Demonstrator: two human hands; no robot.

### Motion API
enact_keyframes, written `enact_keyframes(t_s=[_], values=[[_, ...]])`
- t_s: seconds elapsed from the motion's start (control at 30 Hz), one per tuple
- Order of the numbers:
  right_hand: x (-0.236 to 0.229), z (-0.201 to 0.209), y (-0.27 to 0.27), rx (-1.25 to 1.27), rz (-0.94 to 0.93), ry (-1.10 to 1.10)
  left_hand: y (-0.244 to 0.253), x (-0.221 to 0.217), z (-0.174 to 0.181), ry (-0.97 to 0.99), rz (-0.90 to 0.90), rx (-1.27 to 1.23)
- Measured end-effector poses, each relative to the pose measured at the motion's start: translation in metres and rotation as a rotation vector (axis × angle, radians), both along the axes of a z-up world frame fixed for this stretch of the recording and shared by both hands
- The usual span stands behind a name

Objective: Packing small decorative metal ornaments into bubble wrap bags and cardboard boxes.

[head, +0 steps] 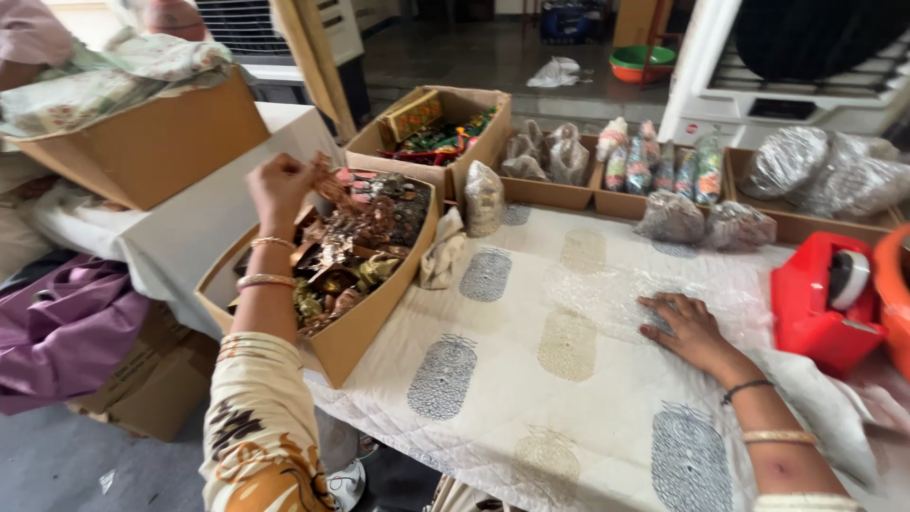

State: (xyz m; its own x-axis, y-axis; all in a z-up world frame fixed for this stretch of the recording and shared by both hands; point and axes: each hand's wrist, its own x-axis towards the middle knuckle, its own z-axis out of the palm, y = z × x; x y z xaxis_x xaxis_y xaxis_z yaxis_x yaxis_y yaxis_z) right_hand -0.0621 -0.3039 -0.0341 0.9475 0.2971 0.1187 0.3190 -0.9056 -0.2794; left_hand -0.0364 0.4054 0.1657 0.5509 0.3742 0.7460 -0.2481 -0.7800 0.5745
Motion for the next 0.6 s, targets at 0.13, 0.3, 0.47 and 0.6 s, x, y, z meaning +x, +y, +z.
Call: enact_keyframes(t_s=[0.13, 0.3, 0.47, 0.6], values=[[0.002, -0.005, -0.004, 0.019, 0.005, -0.035, -0.022, -0.008, 0.016, -0.249, -0.108, 0.028], [0.0, 0.0, 0.0, 0.016, 0.078, -0.021, -0.101, -0.037, 0.05, -0.162, -0.437, -0.238], [0.001, 0.0, -0.002, 0.003, 0.08, -0.005, -0.221, -0.079, 0.065, -0.049, -0.866, -0.222], [0.003, 0.0, -0.001, 0.023, 0.125, -0.034, -0.293, -0.088, 0.046, 0.19, -0.939, -0.087]])
